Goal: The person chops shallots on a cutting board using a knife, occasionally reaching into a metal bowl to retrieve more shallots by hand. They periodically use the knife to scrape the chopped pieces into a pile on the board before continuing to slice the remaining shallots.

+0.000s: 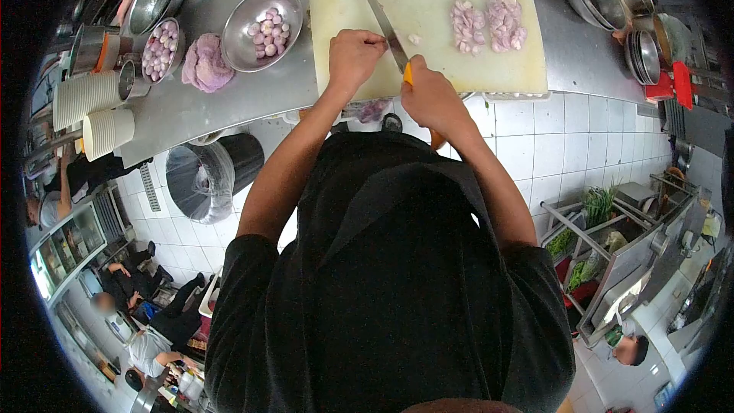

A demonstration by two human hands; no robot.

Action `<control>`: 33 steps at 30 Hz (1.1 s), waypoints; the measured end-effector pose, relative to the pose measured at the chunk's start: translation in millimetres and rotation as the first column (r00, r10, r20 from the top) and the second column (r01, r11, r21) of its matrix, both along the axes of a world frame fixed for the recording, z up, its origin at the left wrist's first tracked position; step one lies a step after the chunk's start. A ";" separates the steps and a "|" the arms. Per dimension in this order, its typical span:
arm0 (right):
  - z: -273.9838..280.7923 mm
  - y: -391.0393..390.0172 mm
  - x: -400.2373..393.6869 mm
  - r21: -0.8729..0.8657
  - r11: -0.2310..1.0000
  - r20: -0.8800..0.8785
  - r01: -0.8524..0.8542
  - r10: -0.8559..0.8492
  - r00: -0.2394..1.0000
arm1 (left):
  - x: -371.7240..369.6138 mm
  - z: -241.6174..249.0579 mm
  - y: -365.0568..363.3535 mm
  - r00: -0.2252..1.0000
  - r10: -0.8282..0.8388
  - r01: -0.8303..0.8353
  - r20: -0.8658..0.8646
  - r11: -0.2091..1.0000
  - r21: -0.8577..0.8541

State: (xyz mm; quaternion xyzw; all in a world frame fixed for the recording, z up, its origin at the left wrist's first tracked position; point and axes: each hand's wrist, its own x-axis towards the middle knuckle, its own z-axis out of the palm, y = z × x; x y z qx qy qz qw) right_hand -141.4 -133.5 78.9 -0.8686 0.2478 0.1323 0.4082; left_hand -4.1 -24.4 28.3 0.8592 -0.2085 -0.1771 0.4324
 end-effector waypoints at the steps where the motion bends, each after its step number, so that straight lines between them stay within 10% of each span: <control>1: -6.2 1.4 4.0 -0.027 1.000 0.013 -0.004 0.005 1.000 | 0.4 -1.0 -0.7 1.000 0.004 -0.005 -0.008 1.000 -0.001; 14: -3.0 -45.8 16.8 -0.092 0.994 0.183 0.055 -0.037 0.982 | -11.1 -14.8 6.3 0.992 -0.018 0.043 0.125 0.979 -0.197; 26: -25.1 -4.8 -14.6 0.187 0.977 0.101 0.106 -0.126 0.987 | 41.6 22.0 125.2 0.944 0.243 -0.154 0.223 0.922 -0.355; 33: -21.6 -64.8 -17.5 0.001 0.971 0.114 0.240 -0.238 0.965 | 106.0 29.1 167.9 0.921 -0.004 -0.084 0.389 0.974 0.209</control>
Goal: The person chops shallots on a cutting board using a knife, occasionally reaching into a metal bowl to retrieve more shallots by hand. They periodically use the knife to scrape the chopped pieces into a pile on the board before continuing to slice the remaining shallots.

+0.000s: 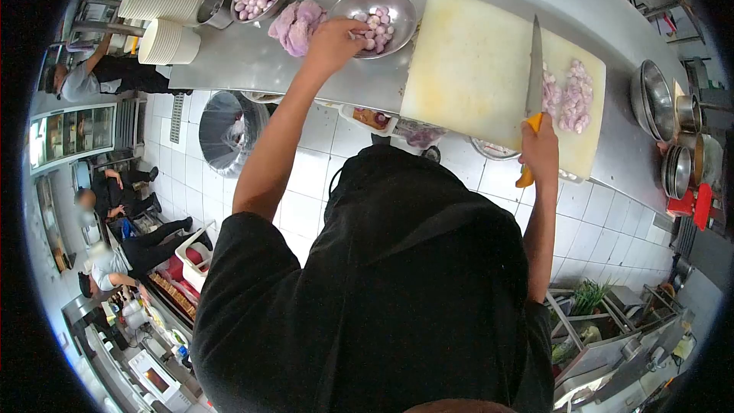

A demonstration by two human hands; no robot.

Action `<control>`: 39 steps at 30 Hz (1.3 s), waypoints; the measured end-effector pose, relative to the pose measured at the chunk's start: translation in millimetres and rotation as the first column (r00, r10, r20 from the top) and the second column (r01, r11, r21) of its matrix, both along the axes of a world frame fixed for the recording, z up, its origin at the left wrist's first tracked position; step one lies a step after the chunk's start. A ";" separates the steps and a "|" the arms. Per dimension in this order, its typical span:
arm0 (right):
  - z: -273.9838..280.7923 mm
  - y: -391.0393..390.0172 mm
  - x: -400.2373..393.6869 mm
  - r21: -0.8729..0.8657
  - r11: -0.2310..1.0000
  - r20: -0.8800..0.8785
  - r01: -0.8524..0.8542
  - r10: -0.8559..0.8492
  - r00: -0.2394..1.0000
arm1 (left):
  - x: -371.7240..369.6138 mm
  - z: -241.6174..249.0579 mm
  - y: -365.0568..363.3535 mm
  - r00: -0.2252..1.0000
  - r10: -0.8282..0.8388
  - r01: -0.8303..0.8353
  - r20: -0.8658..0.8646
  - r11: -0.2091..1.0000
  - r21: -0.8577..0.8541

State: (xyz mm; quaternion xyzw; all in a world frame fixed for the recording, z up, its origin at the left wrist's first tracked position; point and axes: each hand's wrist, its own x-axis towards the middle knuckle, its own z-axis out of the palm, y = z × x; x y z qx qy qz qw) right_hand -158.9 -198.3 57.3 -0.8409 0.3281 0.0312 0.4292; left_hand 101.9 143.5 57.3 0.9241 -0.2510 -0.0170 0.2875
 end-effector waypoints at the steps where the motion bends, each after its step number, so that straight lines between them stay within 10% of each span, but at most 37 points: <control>1: 2.8 0.2 1.9 -0.029 1.000 0.001 0.006 -0.006 1.000 | 4.4 -4.2 -5.2 0.999 -0.038 0.038 0.003 0.998 0.057; 14: -8.9 44.6 6.8 -0.128 0.988 0.025 -0.091 0.095 0.995 | 18.1 -18.8 -63.7 0.996 0.079 -0.055 -0.030 0.878 0.476; 24: -7.0 44.4 9.8 -0.176 0.978 0.005 -0.112 0.114 0.993 | -11.3 50.0 -71.3 0.994 0.104 -0.104 -0.010 0.994 -0.012; 31: -7.0 42.2 7.8 -0.178 0.974 0.006 -0.141 0.145 0.989 | -80.1 -4.1 -139.6 0.914 -0.404 0.366 0.037 0.860 0.355; 39: 0.1 48.3 4.7 -0.165 0.972 0.008 -0.165 0.169 0.986 | -96.5 -37.5 -138.6 0.956 -0.288 0.293 0.053 0.948 -0.121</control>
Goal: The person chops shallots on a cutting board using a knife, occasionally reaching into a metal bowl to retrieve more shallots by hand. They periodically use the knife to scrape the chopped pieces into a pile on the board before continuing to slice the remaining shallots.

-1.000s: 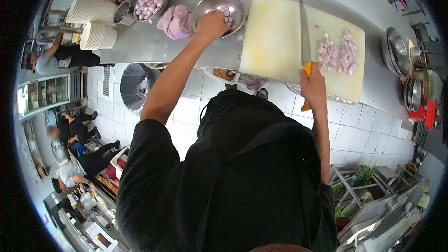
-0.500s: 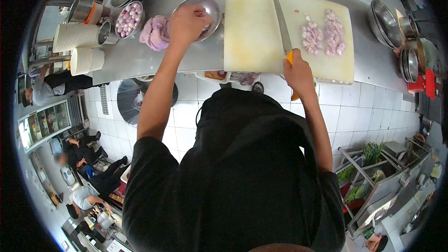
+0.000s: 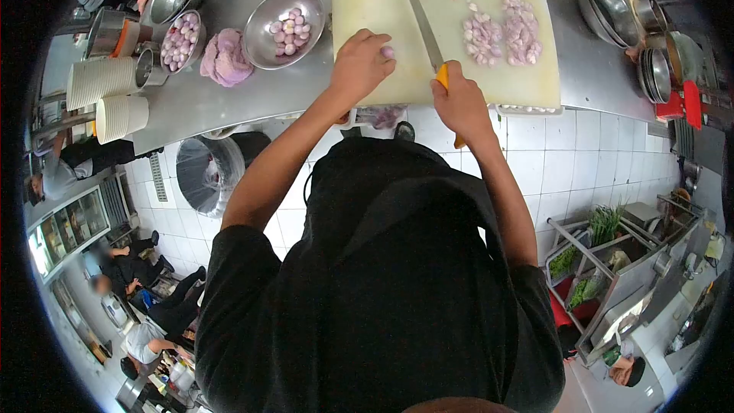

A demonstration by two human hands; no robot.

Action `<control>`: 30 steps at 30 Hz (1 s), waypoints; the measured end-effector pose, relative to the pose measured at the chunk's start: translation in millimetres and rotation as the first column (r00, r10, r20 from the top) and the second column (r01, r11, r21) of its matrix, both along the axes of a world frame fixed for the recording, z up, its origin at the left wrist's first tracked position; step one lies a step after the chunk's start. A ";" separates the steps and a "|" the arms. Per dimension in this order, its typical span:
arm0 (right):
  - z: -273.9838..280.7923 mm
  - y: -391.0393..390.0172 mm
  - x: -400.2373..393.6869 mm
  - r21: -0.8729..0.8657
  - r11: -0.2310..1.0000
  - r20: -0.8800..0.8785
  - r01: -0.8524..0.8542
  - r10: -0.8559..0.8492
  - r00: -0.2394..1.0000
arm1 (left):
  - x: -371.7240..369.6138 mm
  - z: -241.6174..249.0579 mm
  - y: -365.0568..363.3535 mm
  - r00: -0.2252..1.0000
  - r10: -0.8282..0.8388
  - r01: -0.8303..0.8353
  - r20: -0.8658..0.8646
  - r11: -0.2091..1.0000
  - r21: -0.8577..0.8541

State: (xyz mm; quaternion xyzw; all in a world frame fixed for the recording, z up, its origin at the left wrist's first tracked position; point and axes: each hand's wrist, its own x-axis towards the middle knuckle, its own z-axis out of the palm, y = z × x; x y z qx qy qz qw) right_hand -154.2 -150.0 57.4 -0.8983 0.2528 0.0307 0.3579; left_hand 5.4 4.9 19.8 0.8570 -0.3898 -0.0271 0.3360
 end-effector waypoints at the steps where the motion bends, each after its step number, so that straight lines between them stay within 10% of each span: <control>1: 2.4 2.9 -0.6 0.004 1.000 0.005 -0.018 0.018 1.000 | -4.2 0.1 3.3 0.999 0.033 -0.034 -0.021 0.997 -0.062; 13: 45.4 23.0 -1.9 0.069 0.988 -0.163 -0.137 0.147 0.976 | -18.1 -7.7 -1.3 0.956 0.054 -0.149 -0.287 0.936 -0.319; 30: 45.8 25.8 40.9 0.021 0.986 -0.223 -0.163 0.163 0.961 | -9.9 -24.1 -4.3 0.992 0.061 -0.093 -0.111 0.949 -0.303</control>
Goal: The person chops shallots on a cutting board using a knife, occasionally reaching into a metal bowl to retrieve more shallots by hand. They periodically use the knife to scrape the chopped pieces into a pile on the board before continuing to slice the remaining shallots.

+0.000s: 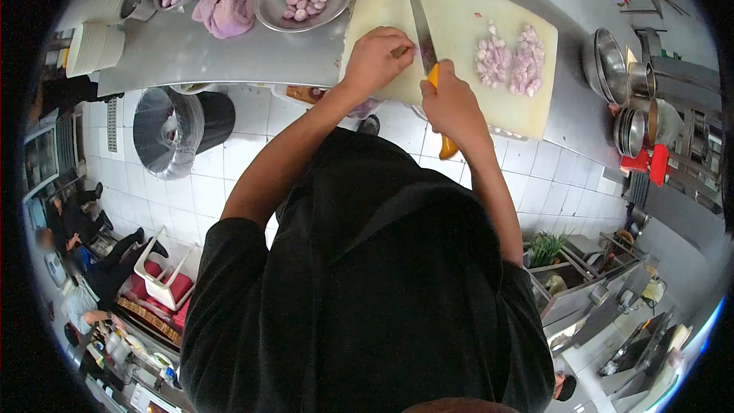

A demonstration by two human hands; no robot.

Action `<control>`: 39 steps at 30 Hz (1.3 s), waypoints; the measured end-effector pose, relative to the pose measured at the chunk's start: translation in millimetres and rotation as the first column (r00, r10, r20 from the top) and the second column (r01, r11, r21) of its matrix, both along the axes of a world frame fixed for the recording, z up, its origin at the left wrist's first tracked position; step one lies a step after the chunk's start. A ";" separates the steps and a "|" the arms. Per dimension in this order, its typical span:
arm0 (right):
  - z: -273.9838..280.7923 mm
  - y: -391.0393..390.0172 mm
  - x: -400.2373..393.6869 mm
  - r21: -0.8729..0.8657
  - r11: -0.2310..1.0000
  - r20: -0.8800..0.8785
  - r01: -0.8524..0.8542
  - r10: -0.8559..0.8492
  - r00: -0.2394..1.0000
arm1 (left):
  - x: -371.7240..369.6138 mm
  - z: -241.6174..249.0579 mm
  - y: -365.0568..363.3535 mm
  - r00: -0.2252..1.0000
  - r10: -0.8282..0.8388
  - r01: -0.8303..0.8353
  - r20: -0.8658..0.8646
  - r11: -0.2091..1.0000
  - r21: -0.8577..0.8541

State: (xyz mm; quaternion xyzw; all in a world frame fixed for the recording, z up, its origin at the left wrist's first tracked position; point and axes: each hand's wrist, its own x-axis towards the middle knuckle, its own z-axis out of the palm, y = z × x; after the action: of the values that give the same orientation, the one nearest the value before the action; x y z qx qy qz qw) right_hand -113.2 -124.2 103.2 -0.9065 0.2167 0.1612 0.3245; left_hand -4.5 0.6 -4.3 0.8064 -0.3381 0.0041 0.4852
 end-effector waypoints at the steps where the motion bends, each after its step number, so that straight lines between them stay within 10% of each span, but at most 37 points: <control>1: 6.8 2.0 -3.2 0.029 0.999 -0.059 0.012 -0.010 0.998 | -1.6 -0.5 1.5 1.000 -0.006 0.006 -0.009 1.000 0.001; 6: -33.3 9.6 8.3 -0.122 0.992 0.138 -0.021 0.038 0.990 | -3.3 -2.6 -0.1 0.998 0.000 -0.001 -0.057 1.000 -0.020; 18: -5.7 6.6 6.5 -0.002 1.000 -0.041 0.014 -0.014 0.999 | -1.4 -4.5 1.8 1.000 -0.003 0.003 0.011 1.000 -0.030; 22: -45.0 15.6 9.3 -0.184 0.983 0.205 -0.012 0.050 0.977 | -3.3 -3.4 0.6 0.999 0.025 -0.026 -0.026 0.999 -0.038; 28: -20.1 9.4 2.4 -0.067 0.997 0.036 -0.026 0.028 0.999 | -2.0 -1.9 1.7 0.999 0.008 -0.008 0.040 1.000 0.010; 31: -59.8 6.5 9.4 -0.228 0.971 0.304 -0.064 0.134 0.943 | -3.3 -1.3 1.3 0.998 0.022 -0.023 -0.057 0.999 -0.030; 39: -38.7 12.6 11.0 -0.115 0.993 0.100 -0.020 0.032 0.995 | -3.0 -0.9 1.8 1.000 -0.006 0.006 -0.009 1.000 -0.011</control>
State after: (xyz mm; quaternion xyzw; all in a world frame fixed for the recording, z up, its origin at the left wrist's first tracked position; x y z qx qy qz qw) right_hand -102.2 -111.6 64.5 -0.9333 0.1970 0.1066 0.2807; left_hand -7.5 2.4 -5.1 0.8028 -0.3383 0.0009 0.4909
